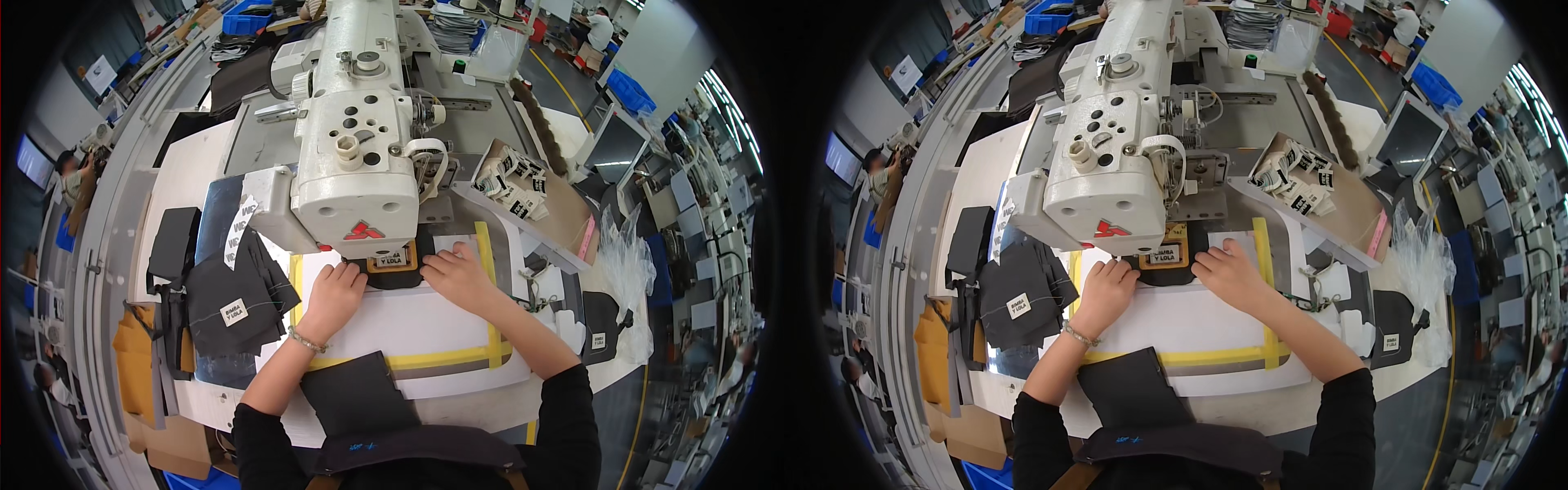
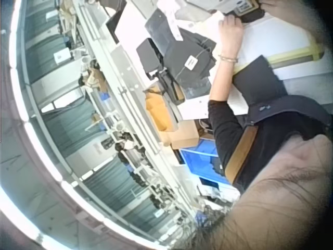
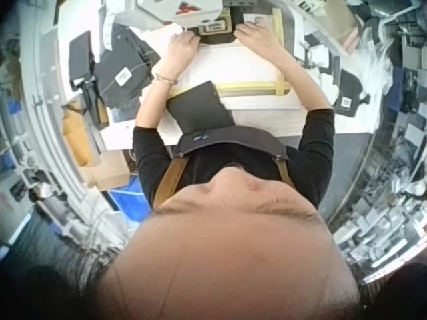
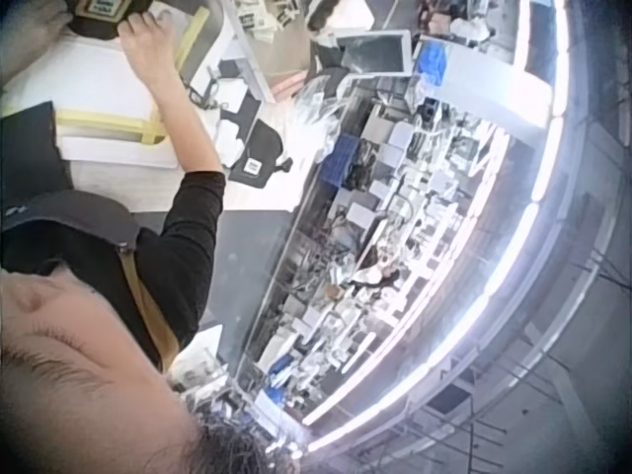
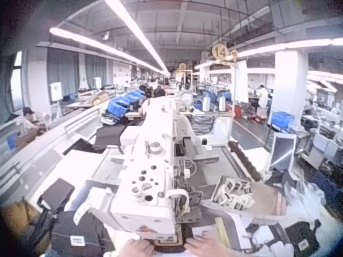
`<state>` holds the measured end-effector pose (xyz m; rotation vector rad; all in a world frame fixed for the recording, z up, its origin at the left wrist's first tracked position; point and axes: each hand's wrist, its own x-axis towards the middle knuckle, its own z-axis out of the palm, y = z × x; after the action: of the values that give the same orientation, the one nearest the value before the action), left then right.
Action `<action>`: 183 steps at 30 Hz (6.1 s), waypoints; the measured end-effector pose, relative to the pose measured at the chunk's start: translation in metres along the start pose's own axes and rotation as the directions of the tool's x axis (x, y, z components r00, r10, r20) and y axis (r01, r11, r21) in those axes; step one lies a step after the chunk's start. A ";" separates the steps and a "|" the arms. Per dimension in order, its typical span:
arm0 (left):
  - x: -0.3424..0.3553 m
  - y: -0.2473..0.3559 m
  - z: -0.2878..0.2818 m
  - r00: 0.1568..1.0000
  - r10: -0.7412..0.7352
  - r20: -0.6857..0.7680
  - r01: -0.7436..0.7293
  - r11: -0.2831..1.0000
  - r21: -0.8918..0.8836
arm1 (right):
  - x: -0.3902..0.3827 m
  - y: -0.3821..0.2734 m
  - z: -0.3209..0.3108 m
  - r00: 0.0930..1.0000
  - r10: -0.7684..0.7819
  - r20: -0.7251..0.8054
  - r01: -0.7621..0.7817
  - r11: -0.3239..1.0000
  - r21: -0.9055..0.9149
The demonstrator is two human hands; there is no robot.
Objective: The person sews small white labels onto black fabric pieces using an industrial sewing machine. They place each fabric piece under the presser foot, guide it through the machine, and then use scissors to cut the thread before stacking the finished items.
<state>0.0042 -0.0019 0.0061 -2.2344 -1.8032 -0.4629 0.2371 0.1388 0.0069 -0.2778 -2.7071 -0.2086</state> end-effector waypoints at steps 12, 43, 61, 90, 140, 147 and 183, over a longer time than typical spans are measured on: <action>0.003 0.001 0.003 0.987 -0.160 -0.032 0.141 0.933 -0.332 | -0.004 0.008 0.008 0.999 0.003 -0.033 0.001 0.994 0.111; -0.068 0.068 -0.055 0.993 -0.116 -0.035 0.076 0.823 -0.563 | -0.085 -0.021 -0.088 0.816 0.577 0.048 -0.577 0.817 -0.008; -0.057 0.107 -0.073 0.929 0.208 -0.306 -0.330 0.840 -0.431 | -0.055 0.000 -0.097 0.624 0.696 0.355 -0.733 0.364 0.574; -0.079 0.122 -0.078 0.930 0.249 -0.270 -0.343 0.853 -0.393 | 0.024 -0.010 -0.034 0.901 -0.430 -0.064 0.429 0.903 -0.021; -0.120 -0.036 -0.087 0.752 -0.592 -0.290 0.573 0.804 -0.155 | -0.113 -0.038 -0.059 0.819 0.553 -0.150 -0.559 0.829 0.004; -0.061 0.006 -0.048 0.948 -0.254 -0.190 0.201 0.945 -0.258 | -0.147 0.043 -0.066 0.741 0.640 -0.205 -0.669 0.730 -0.142; -0.002 0.052 -0.032 0.965 -0.263 0.000 0.181 0.667 -0.723 | 0.001 -0.059 -0.058 0.779 0.488 0.393 -0.526 0.169 0.833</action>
<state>0.0515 -0.0266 0.0361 -2.3393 -2.0866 -1.5582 0.2456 0.0712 0.0538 -0.7925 -2.0856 1.5186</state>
